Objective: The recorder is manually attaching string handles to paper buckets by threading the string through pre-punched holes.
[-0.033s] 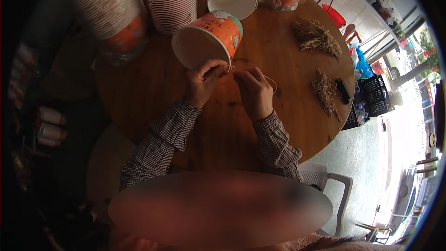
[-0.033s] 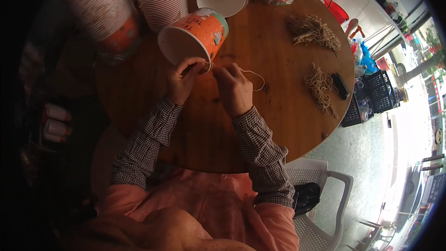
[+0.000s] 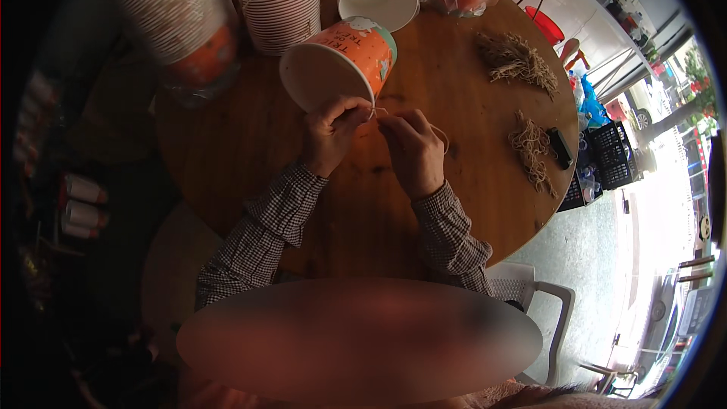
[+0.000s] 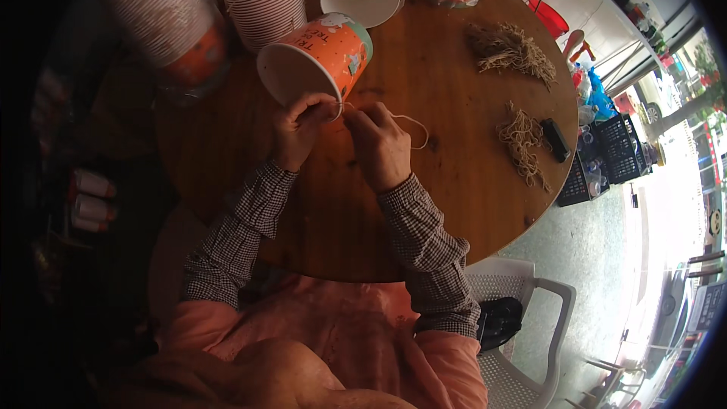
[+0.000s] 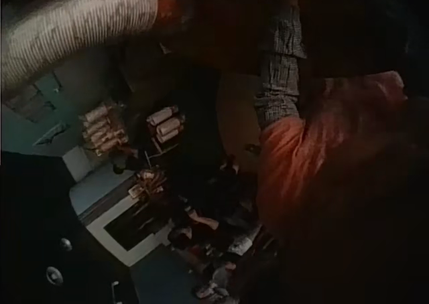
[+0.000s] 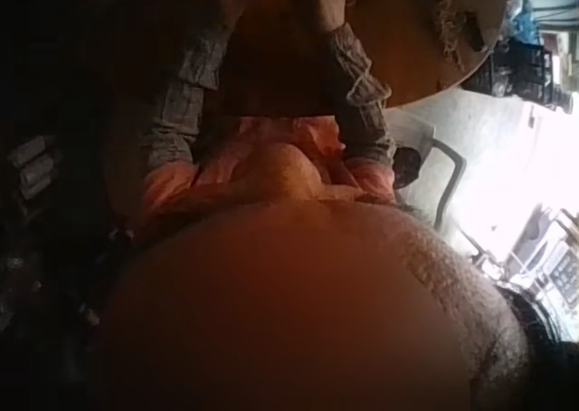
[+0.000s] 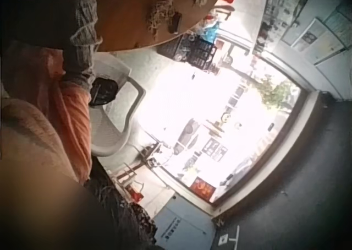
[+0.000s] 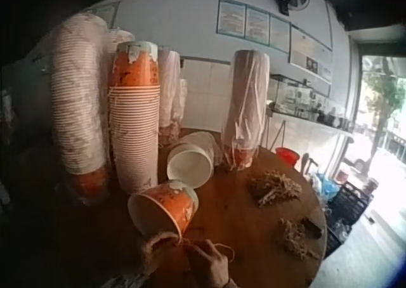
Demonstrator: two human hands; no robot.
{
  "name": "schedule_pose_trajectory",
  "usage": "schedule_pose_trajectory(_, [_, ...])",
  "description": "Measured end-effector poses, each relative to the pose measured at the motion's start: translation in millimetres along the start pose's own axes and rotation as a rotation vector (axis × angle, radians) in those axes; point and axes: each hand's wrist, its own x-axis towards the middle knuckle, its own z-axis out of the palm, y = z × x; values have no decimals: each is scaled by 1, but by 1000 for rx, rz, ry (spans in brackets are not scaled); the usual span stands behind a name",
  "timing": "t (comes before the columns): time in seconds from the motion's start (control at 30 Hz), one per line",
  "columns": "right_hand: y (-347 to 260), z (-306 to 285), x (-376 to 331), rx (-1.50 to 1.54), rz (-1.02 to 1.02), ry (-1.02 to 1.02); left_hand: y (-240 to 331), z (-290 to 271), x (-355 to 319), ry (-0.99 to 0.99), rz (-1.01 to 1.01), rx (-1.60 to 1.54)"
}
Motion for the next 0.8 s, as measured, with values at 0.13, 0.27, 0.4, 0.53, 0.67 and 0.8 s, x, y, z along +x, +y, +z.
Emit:
schedule_pose_trajectory(0.13, [-4, -4, 1, -15, -61, 20, 5, 3, 4, -77, 99, 166])
schedule_pose_trajectory(0.27, [10, 5, 5, 112, -6, 87, 5, 0, 0, -204, 44, 198])
schedule_pose_trajectory(0.4, [26, 9, 9, 465, 347, 20, 11, 2, -1, -243, -66, 136])
schedule_pose_trajectory(0.53, [27, 3, 9, 685, 579, 93, 6, -3, 0, -77, -321, -257])
schedule_pose_trajectory(0.67, [18, 1, 3, 714, 535, -15, 4, -2, 3, -13, -363, -344])
schedule_pose_trajectory(0.8, [9, 8, 4, 667, 295, 39, 8, 0, 3, 0, -370, -351])
